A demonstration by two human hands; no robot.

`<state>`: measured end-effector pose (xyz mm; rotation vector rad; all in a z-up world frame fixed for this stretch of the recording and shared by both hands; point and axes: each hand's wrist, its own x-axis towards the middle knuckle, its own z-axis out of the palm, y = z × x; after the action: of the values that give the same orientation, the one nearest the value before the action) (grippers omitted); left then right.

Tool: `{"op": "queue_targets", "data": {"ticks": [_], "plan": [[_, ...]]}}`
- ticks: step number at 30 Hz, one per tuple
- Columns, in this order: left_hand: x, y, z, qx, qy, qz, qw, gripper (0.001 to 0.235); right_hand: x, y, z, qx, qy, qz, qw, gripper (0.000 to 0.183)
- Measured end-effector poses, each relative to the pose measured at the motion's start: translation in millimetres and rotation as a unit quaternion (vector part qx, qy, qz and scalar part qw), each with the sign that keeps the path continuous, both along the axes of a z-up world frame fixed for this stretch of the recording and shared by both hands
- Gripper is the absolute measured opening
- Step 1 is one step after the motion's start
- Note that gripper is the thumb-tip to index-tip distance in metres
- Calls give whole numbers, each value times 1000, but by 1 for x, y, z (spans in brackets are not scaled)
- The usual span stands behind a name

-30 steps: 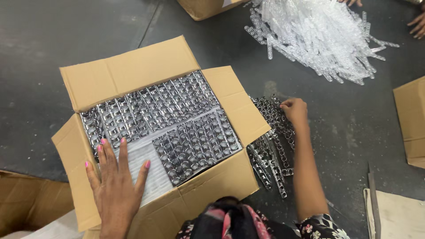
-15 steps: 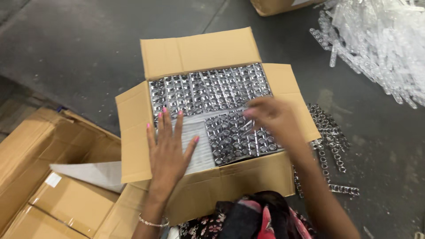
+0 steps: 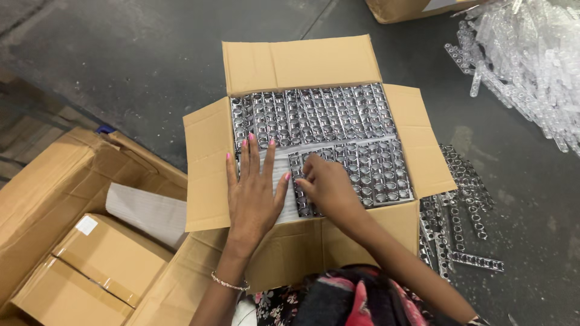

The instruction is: The person places silver-colored plastic strips into a grid tray inside a cardboard box, covers them with a foam sheet, and سپس picks up more strips from a pile on the table.

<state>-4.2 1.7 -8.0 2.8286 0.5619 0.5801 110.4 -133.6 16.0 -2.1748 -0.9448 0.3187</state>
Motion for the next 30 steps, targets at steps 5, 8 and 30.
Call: {"op": "queue_targets", "data": {"ticks": [5, 8, 30], "plan": [[2, 0, 0, -10, 8, -3, 1000, 77, -6, 3, 2, -35, -33, -9, 999, 22], [3, 1, -1, 3, -3, -7, 1000, 81, -11, 2, 4, 4, -53, -1, 999, 24], [7, 0, -7, -16, 34, -24, 999, 84, 244, -334, -122, -221, -17, -434, 873, 14]]}}
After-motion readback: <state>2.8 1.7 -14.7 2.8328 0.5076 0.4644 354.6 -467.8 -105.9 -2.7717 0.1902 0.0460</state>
